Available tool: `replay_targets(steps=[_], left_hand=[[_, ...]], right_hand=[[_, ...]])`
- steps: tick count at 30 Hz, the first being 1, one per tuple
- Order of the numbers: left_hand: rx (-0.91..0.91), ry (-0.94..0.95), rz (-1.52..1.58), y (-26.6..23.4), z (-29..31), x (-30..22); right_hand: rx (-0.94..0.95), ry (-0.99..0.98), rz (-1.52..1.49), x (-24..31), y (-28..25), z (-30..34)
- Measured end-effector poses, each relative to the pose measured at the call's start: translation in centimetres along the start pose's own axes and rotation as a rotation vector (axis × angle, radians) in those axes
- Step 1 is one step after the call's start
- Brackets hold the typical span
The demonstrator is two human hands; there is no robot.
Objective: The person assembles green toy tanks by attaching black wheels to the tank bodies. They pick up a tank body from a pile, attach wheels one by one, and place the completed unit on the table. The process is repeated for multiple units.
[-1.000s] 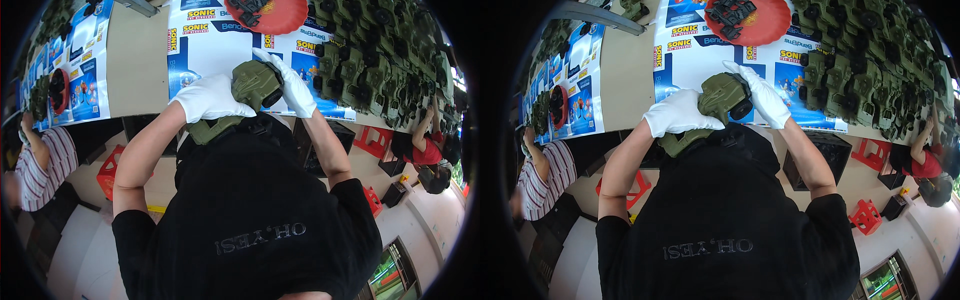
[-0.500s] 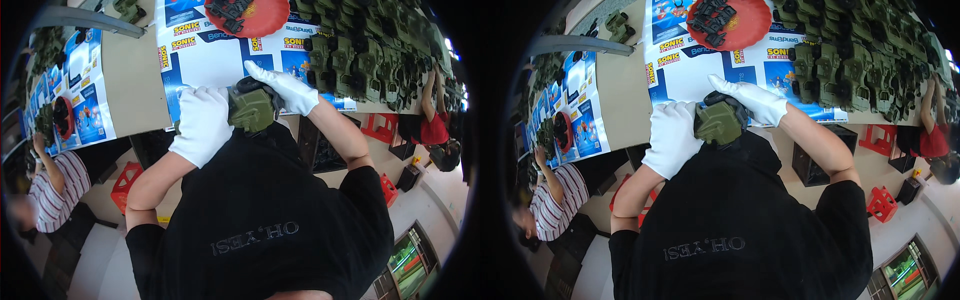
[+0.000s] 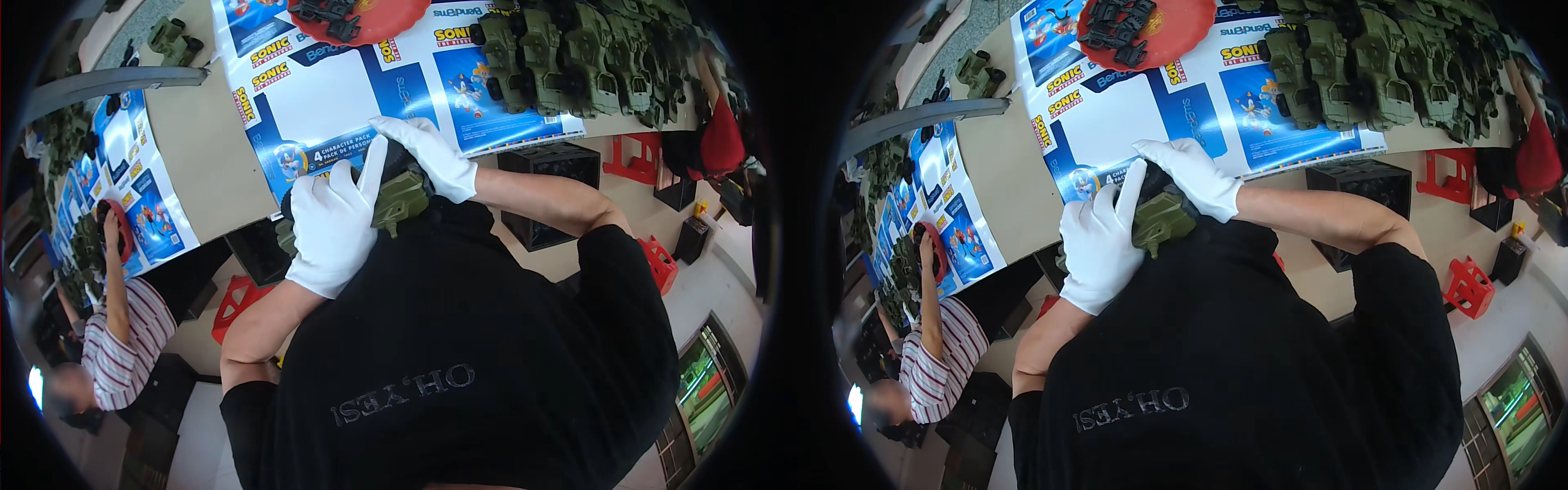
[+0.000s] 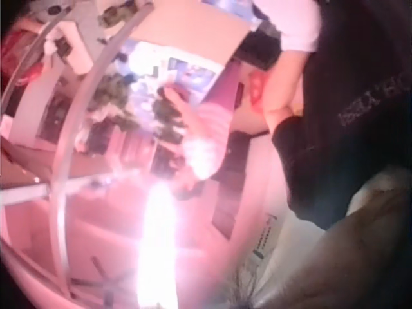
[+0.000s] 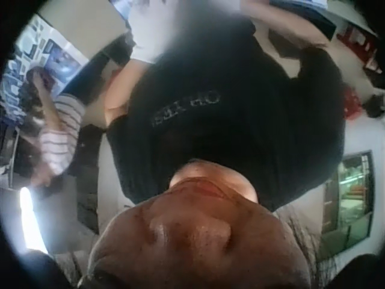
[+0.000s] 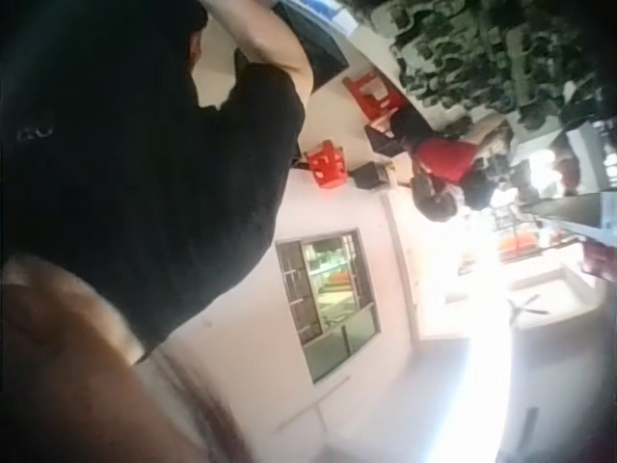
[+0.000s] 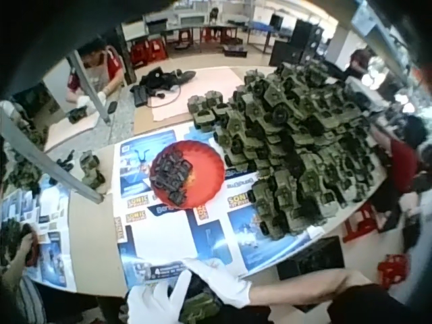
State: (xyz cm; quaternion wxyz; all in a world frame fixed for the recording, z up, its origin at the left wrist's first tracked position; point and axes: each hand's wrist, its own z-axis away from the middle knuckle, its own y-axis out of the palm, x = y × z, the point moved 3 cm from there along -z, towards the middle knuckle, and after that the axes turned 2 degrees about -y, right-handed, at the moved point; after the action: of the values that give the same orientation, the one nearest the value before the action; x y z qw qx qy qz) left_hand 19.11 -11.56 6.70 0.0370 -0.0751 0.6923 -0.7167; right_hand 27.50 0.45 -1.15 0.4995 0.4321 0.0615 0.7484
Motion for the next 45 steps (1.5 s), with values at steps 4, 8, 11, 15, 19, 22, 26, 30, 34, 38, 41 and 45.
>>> replay_targets(steps=[4, 8, 11, 15, 19, 22, 26, 30, 34, 38, 41, 45], left_hand=[[-0.077, 0.052, 0.003, -0.2, 0.5, 0.2], [-0.008, 0.032, 0.234, 0.4, -0.6, 1.7], [0.36, -0.218, 0.391, 0.5, -3.2, 3.0], [0.497, -0.309, 0.976, 2.4, -5.0, 5.1], [0.693, -0.382, 1.523, 3.9, -5.0, 7.0], [0.781, -0.289, 1.92, 7.3, -4.3, 8.8], [0.774, -0.197, 1.988, 7.9, -4.2, 7.7], [0.734, -0.288, 2.026, 9.1, -3.9, 7.8], [0.575, -0.398, 2.103, 4.8, -4.7, 5.4], [0.517, -0.478, 2.12, 4.4, -5.1, 4.3], [0.519, -0.729, 2.095, 4.4, -6.7, 3.4], [0.297, -0.849, 2.17, 6.2, -8.9, 3.8]], right_hand=[[0.046, 0.015, 0.031, -0.8, -0.1, 0.6], [-0.027, 0.027, 0.068, -0.6, 0.1, -0.5], [0.003, 0.286, 0.139, 1.6, 0.5, -2.5], [0.164, 0.172, 0.496, 4.8, -0.2, -4.8], [0.187, 0.071, 0.63, 8.0, 1.0, -2.2], [0.201, -0.033, 0.736, 8.8, 0.3, -2.7], [0.134, -0.356, 0.736, 10.6, 0.9, -0.9], [0.069, -0.777, 1.083, 10.6, 3.6, 3.1], [-0.258, -1.133, 1.23, 8.5, 4.8, 3.5], [-0.412, -1.3, 1.06, 8.9, 4.7, 2.6], [-0.269, -0.896, 0.958, 9.5, 2.5, -0.8], [-0.438, -0.962, 1.273, 10.6, 1.4, -1.7]])
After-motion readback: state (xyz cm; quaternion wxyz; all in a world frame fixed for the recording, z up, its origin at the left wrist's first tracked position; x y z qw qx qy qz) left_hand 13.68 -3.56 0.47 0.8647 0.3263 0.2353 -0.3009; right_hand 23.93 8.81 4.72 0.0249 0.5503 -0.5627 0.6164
